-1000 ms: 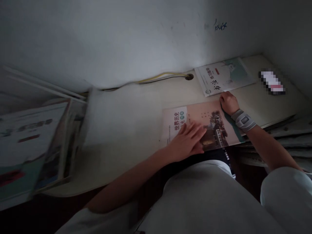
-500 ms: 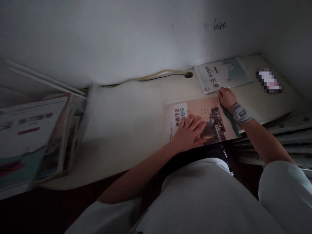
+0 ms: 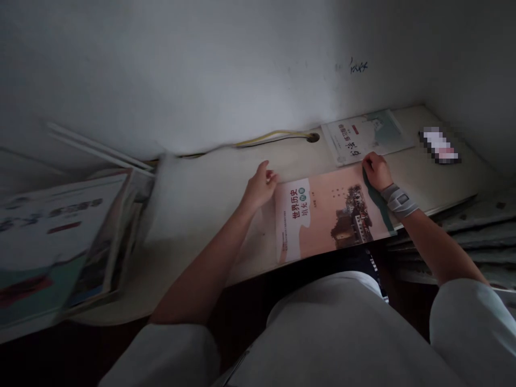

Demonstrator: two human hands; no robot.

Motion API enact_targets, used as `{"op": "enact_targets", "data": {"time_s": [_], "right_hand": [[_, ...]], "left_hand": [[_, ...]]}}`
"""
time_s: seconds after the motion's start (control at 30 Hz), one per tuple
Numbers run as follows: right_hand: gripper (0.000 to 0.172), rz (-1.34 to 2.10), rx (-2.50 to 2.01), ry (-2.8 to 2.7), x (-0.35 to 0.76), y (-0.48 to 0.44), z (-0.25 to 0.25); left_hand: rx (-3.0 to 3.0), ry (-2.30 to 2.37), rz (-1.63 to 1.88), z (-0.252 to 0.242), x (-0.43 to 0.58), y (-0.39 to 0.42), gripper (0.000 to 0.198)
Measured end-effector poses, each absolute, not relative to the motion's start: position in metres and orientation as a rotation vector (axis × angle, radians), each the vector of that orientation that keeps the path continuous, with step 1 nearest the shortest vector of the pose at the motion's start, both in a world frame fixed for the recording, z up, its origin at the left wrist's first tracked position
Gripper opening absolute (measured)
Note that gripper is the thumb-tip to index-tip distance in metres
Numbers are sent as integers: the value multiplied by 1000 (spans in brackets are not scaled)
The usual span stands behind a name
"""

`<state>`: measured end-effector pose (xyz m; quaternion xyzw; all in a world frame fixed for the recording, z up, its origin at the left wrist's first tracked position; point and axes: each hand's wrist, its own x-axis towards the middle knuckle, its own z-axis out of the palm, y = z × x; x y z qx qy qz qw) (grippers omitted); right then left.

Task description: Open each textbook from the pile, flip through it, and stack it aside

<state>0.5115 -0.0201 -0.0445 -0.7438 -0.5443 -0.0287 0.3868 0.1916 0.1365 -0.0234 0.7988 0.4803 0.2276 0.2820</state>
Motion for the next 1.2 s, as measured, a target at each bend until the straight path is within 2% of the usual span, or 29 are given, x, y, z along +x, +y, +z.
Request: {"op": "enact_targets", "data": {"time_s": [0.17, 0.3, 0.4, 0.47, 0.57, 0.67, 0.8, 0.87, 1.03, 1.13, 1.2], "right_hand": [[7, 78, -1741, -1183, 510, -21, -30], [23, 237, -1663, -976, 510, -24, -15], [21, 228, -1667, -995, 509, -29, -4], [17, 217, -1680, -1084, 510, -33, 4], [24, 421, -1699, -1129, 513, -41, 12], [33, 649, -1717, -1093, 519, -49, 20], [27, 804, -1773, -1056, 524, -58, 35], [25, 826, -1771, -1054, 524, -59, 41], [32, 871, -1696, -927, 518, -54, 30], [31, 676, -1918, -988, 513, -43, 13], [34, 467, -2181, -1122, 510, -34, 3]], "left_hand": [[1584, 1173, 712, -19, 194, 130, 50], [1200, 1086, 758, -15, 195, 124, 49], [1233, 1021, 848, -10, 190, 119, 47], [1365, 973, 866, -6, 184, 116, 38], [1532, 931, 788, 3, 176, 113, 26], [1573, 967, 723, 11, 171, 113, 30], [1600, 1008, 648, 21, 168, 114, 22], [1628, 1015, 625, 25, 167, 114, 18], [1437, 980, 618, 20, 169, 118, 21], [1375, 1060, 560, 5, 178, 123, 25], [1605, 1184, 478, -6, 184, 127, 29]]}}
